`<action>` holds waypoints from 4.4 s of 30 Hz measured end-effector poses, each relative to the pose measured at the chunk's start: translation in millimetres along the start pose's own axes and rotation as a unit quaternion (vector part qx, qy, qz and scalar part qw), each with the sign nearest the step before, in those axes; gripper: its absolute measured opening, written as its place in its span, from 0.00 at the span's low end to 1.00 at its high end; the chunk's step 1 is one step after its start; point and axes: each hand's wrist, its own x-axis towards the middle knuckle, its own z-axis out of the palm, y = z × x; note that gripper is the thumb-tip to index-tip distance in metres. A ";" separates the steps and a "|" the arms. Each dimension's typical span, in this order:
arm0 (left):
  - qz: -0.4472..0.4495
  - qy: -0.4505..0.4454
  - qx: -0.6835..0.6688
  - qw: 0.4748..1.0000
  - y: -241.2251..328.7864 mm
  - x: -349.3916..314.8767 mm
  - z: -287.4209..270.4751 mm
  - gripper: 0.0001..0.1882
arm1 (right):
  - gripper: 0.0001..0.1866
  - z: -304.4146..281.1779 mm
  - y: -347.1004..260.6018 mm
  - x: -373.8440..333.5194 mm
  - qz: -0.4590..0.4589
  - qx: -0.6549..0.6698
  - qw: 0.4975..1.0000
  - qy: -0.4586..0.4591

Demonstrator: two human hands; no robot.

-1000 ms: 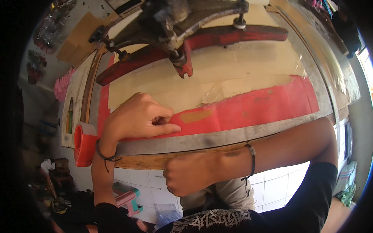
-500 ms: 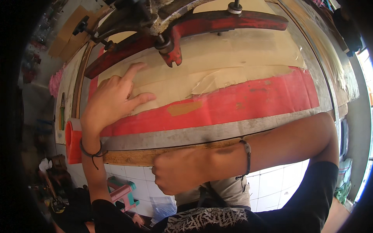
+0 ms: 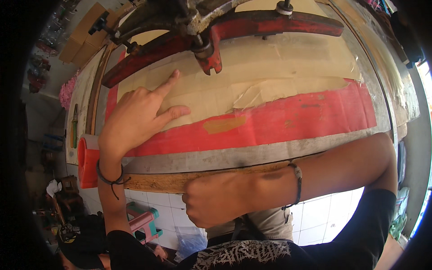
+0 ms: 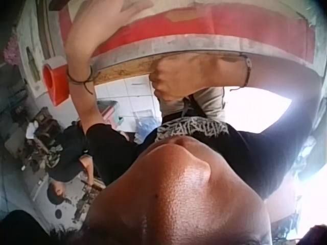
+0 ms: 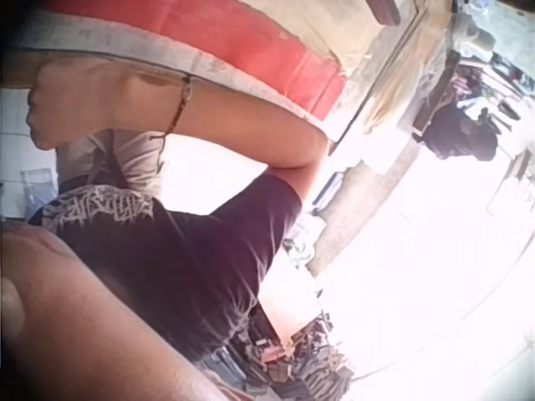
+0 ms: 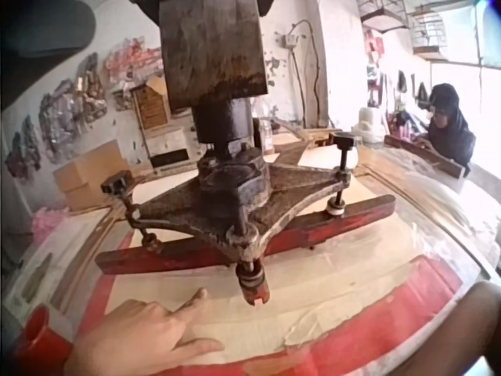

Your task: The person applies strips of adhesive tape to the edges of a screen printing frame using their hands, smoothing the tape down onto the screen mesh and frame surface.

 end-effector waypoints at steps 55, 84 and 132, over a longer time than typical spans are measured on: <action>-0.011 -0.026 -0.015 0.999 2.9 1.6 -5.8 0.42 | 0.07 15.6 1.5 1.4 -0.004 0.028 0.998 0.051; -0.006 -0.033 -0.018 0.999 2.6 0.8 -7.1 0.42 | 0.07 11.0 2.4 1.5 0.001 0.028 0.999 0.041; 0.053 -0.007 -0.017 0.998 -4.3 -0.9 -3.7 0.44 | 0.07 6.7 6.9 1.0 -0.010 0.051 0.998 0.044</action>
